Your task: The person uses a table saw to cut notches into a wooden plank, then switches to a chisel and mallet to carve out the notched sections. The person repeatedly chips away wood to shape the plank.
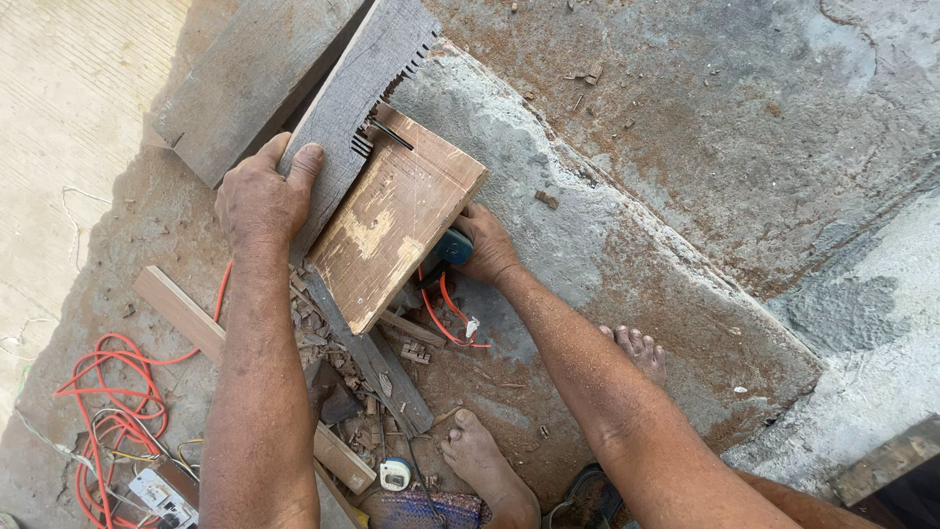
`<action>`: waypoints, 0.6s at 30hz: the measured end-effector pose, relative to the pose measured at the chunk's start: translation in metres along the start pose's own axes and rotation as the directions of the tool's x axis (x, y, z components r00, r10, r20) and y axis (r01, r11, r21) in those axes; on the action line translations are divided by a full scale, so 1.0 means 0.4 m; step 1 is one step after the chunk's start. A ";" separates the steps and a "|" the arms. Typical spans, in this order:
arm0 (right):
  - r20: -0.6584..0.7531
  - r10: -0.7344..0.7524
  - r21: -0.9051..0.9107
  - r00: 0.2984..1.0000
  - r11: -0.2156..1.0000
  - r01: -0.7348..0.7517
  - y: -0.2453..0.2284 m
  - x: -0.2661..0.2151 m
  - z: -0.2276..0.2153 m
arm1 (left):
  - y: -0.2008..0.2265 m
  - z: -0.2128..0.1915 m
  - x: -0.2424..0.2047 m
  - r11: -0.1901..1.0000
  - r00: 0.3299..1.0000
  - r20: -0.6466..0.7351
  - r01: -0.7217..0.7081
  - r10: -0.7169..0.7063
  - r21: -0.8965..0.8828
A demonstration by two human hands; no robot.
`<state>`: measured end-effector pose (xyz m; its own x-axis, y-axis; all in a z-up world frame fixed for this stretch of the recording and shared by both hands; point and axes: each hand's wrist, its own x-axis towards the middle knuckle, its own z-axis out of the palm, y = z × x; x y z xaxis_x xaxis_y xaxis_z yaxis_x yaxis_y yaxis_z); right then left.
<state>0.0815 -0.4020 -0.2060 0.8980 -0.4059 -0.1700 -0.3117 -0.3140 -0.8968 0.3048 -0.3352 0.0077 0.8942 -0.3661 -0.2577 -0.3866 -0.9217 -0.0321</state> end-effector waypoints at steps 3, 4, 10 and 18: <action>0.020 0.026 -0.014 0.999 1.000 -0.026 -0.001 0.002 0.006 | -0.004 -0.003 -0.012 1.000 1.000 -0.001 -0.024 0.024 0.017; 0.023 0.032 -0.021 0.999 0.999 -0.031 -0.002 0.001 0.008 | -0.005 -0.005 -0.017 0.999 1.000 -0.001 -0.024 0.024 0.023; 0.002 -0.009 -0.011 1.000 1.000 0.009 0.004 0.001 0.006 | 0.007 -0.011 -0.014 1.000 1.000 0.010 0.004 -0.004 0.007; -0.004 -0.012 0.009 1.000 1.000 0.012 0.002 -0.001 0.007 | 0.008 -0.011 0.016 0.992 0.990 0.062 0.126 -0.125 -0.015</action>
<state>0.0817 -0.3998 -0.2077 0.9007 -0.4050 -0.1573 -0.2976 -0.3112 -0.9026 0.3103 -0.3408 0.0101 0.9197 -0.2395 -0.3111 -0.2674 -0.9623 -0.0498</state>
